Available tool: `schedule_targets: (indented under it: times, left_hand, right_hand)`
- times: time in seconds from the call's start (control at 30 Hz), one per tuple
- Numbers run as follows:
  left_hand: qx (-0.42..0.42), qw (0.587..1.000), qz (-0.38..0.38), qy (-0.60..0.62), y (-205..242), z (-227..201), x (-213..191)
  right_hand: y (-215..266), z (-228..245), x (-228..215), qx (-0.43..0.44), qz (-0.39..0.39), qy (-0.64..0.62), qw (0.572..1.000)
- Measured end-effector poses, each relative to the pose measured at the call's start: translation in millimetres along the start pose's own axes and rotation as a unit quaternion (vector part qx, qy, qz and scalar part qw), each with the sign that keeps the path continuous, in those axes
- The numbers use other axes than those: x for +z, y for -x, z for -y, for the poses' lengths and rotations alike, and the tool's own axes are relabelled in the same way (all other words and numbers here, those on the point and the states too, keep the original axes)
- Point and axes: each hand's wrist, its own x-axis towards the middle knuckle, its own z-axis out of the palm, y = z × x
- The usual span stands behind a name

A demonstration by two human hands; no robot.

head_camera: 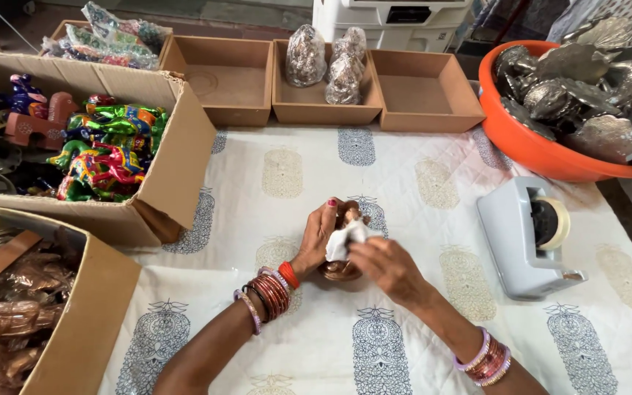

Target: Clean a small brass-colored figurine with a white cloth.

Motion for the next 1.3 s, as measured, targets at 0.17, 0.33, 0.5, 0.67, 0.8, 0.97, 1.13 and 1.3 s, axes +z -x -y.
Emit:
schedule_targets:
  times: [0.17,0.33,0.5,0.67,0.8,0.97,1.13,1.3]
  left_hand:
    - [-0.034,0.999,0.026,-0.010,-0.3,0.9,6.8]
    - [-0.005,1.000,0.027,-0.008,2.8,4.2,4.2]
    - [0.096,0.993,-0.011,-0.061,5.6,-1.6,2.1]
    - [0.136,0.987,0.049,-0.073,-1.4,-6.4,3.4]
    - [0.070,0.995,0.064,0.018,6.2,12.7,11.7]
    - [0.190,0.944,0.016,-0.268,7.9,67.8,4.6]
    - [0.035,0.997,0.025,-0.057,0.7,30.4,11.2]
    - [0.016,0.999,0.017,-0.048,3.7,17.4,9.3]
  right_hand:
    - [-5.5,-7.4,6.8,0.212,-0.072,-0.110,0.968]
    - [1.1,-5.1,19.7,0.283,-0.067,-0.138,0.947]
    - [6.2,20.1,6.7,0.136,-0.016,0.000,0.991]
    - [6.5,18.6,10.8,0.032,0.001,0.061,0.998]
    - [-37.0,8.5,-3.9,0.023,-0.036,0.075,0.996]
    - [-54.8,14.9,-4.5,0.067,0.000,0.048,0.997]
    - [-24.7,37.3,-8.8,0.102,0.048,0.039,0.993]
    - [9.9,51.9,-3.0,0.179,0.011,-0.064,0.982]
